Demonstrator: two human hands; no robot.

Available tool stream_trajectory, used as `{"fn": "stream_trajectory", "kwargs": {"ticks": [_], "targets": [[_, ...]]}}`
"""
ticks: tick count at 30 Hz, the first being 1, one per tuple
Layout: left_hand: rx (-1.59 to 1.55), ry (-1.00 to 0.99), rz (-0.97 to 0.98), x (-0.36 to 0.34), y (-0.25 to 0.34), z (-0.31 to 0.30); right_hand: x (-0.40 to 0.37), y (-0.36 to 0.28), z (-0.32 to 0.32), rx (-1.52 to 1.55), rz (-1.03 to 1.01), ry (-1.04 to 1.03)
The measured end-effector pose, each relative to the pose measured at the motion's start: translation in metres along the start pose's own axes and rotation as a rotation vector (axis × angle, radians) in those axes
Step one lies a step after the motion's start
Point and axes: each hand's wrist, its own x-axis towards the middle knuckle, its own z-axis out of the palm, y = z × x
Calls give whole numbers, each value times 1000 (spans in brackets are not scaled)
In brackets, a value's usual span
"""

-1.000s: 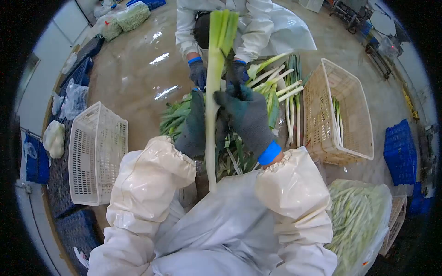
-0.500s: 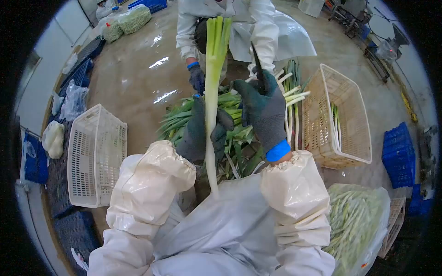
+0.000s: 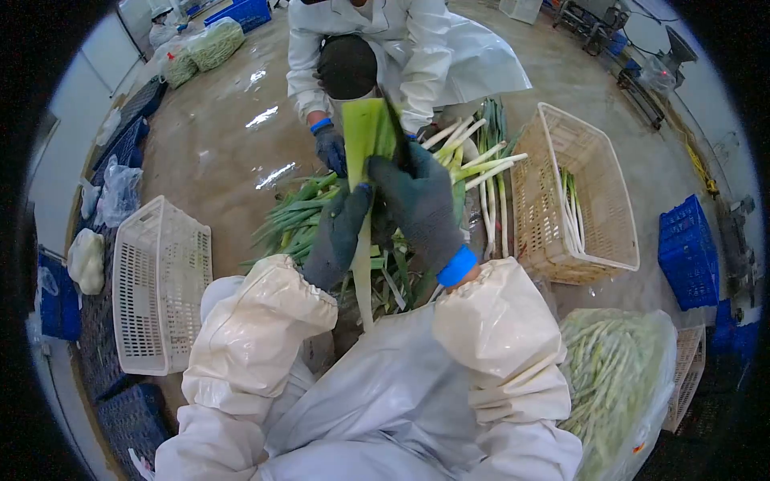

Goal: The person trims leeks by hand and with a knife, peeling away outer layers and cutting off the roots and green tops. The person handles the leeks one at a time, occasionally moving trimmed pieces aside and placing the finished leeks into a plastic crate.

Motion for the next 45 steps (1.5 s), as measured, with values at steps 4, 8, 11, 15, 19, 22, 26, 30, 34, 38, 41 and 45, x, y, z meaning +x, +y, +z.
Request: {"fn": "stream_trajectory", "kwargs": {"ticks": [4,8,11,15,19,22,26,30,34,38,41,45], "targets": [[22,106,41,-2,-1,-4,0,23,14,-144,-103,28],[-21,128,-43,-8,-2,-6,0,34,21,-178,-52,78],[24,118,-62,-4,1,-10,-1,37,24,-62,93,128],[21,69,-69,7,-6,-15,-6,26,17,59,198,40],[-246,-117,-193,15,7,-17,-6,9,14,258,410,-45],[-389,-371,-243,14,6,-26,3,19,10,284,367,11],[-293,-392,-232,1,18,-16,22,20,-14,169,336,49],[-389,-95,-190,15,15,-23,30,29,-19,-71,221,-27],[-355,12,54,27,20,-41,24,39,-14,-179,87,-24],[-574,-11,132,40,32,-76,14,24,-10,-168,152,-105],[-727,-123,200,44,38,-100,14,21,-9,-241,256,-234],[-681,5,351,50,39,-123,3,30,5,-385,126,-468]]}}
